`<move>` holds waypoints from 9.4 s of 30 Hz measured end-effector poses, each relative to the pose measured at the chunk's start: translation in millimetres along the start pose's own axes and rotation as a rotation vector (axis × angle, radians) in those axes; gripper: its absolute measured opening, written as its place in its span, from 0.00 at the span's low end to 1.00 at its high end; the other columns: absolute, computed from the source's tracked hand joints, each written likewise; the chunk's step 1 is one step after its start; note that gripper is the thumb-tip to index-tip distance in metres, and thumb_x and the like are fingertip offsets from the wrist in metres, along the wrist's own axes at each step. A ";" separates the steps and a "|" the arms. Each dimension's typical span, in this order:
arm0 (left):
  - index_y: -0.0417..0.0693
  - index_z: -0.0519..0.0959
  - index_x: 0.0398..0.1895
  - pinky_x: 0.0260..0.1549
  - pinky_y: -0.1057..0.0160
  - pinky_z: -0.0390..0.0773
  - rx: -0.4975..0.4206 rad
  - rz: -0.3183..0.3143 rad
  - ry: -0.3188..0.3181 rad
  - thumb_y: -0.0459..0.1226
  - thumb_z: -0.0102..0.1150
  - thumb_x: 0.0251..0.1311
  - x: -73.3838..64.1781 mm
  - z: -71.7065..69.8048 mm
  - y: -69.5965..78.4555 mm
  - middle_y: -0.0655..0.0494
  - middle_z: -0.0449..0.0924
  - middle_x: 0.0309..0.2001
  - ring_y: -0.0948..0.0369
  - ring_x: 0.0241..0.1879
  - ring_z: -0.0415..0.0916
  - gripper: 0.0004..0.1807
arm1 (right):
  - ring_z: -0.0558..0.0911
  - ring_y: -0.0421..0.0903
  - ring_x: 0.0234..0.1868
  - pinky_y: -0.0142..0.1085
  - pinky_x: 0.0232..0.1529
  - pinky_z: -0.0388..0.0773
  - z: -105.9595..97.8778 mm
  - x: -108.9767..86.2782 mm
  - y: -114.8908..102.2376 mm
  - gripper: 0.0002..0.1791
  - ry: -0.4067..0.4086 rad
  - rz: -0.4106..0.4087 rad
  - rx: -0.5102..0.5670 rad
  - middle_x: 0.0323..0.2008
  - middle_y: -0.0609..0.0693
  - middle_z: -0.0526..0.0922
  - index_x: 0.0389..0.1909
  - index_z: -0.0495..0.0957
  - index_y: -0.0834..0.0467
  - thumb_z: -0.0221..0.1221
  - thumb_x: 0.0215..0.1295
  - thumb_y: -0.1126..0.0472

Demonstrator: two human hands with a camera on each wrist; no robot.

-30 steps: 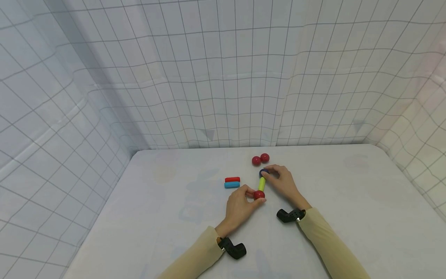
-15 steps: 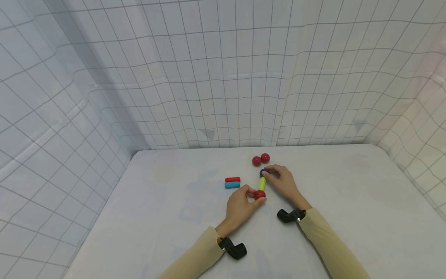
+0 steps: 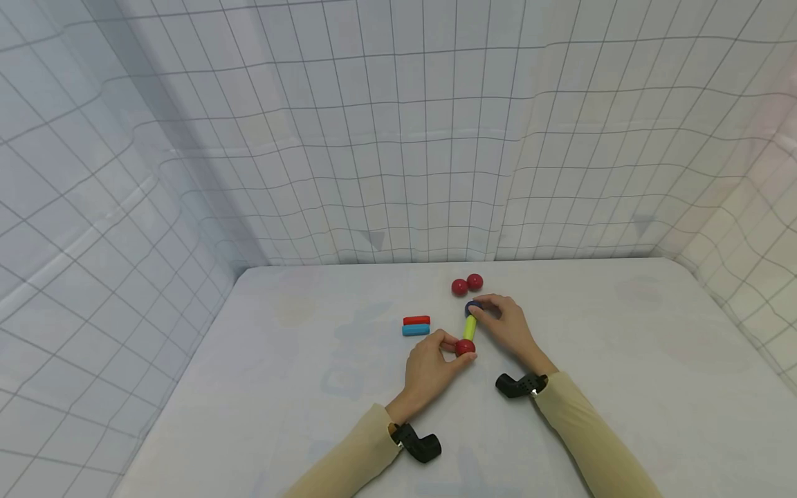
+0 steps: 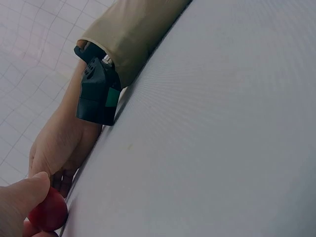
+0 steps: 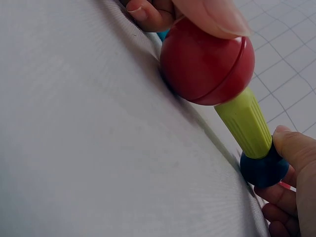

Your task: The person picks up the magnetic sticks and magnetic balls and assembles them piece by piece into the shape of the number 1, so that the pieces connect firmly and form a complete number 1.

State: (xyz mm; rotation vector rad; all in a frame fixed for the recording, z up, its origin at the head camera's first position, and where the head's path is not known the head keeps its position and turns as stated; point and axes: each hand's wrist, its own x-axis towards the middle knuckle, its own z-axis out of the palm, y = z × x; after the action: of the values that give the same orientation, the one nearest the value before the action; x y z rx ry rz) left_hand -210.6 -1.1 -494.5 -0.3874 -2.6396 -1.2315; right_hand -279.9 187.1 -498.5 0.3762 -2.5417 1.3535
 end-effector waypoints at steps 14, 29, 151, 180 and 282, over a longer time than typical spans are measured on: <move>0.55 0.79 0.36 0.20 0.69 0.65 0.004 0.003 -0.012 0.54 0.69 0.49 -0.5 -0.3 1.3 0.63 0.82 0.32 0.70 0.22 0.68 0.18 | 0.74 0.53 0.50 0.51 0.52 0.66 -0.9 -0.1 0.6 0.19 0.008 -0.023 0.005 0.43 0.53 0.83 0.48 0.81 0.59 0.62 0.63 0.51; 0.55 0.79 0.39 0.20 0.69 0.65 0.005 0.000 -0.038 0.53 0.69 0.50 -0.7 -1.5 2.6 0.64 0.82 0.32 0.71 0.21 0.66 0.18 | 0.74 0.53 0.50 0.51 0.53 0.66 -1.0 -1.0 -1.2 0.20 0.010 -0.001 0.021 0.43 0.54 0.83 0.50 0.79 0.59 0.62 0.63 0.50; 0.52 0.81 0.32 0.33 0.62 0.70 0.103 0.183 0.079 0.38 0.65 0.58 12.4 -54.4 -47.9 0.58 0.78 0.33 0.61 0.34 0.67 0.02 | 0.73 0.52 0.51 0.49 0.53 0.66 -1.4 0.1 1.8 0.20 -0.026 0.007 -0.001 0.46 0.52 0.82 0.51 0.79 0.58 0.60 0.64 0.49; 0.52 0.83 0.44 0.44 0.64 0.69 0.186 0.410 -0.057 0.52 0.69 0.50 6.2 -18.9 -17.9 0.61 0.80 0.40 0.64 0.41 0.68 0.20 | 0.73 0.53 0.51 0.51 0.53 0.65 -1.0 0.5 5.6 0.21 -0.023 0.000 -0.009 0.46 0.53 0.82 0.51 0.79 0.58 0.60 0.64 0.48; 0.55 0.82 0.48 0.29 0.72 0.65 0.083 0.229 -0.049 0.51 0.67 0.53 13.2 8.7 -4.2 0.68 0.81 0.37 0.69 0.32 0.65 0.21 | 0.66 0.40 0.24 0.34 0.25 0.62 -10.1 -48.0 -7.3 0.13 -0.030 -0.009 -0.162 0.18 0.38 0.70 0.23 0.79 0.49 0.68 0.53 0.46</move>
State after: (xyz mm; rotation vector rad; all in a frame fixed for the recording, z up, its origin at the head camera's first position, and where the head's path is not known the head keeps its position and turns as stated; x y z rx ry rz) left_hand -225.1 4.9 -499.2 -0.6913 -2.5874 -1.0510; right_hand -231.6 197.1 -502.8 0.3784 -2.6481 1.1363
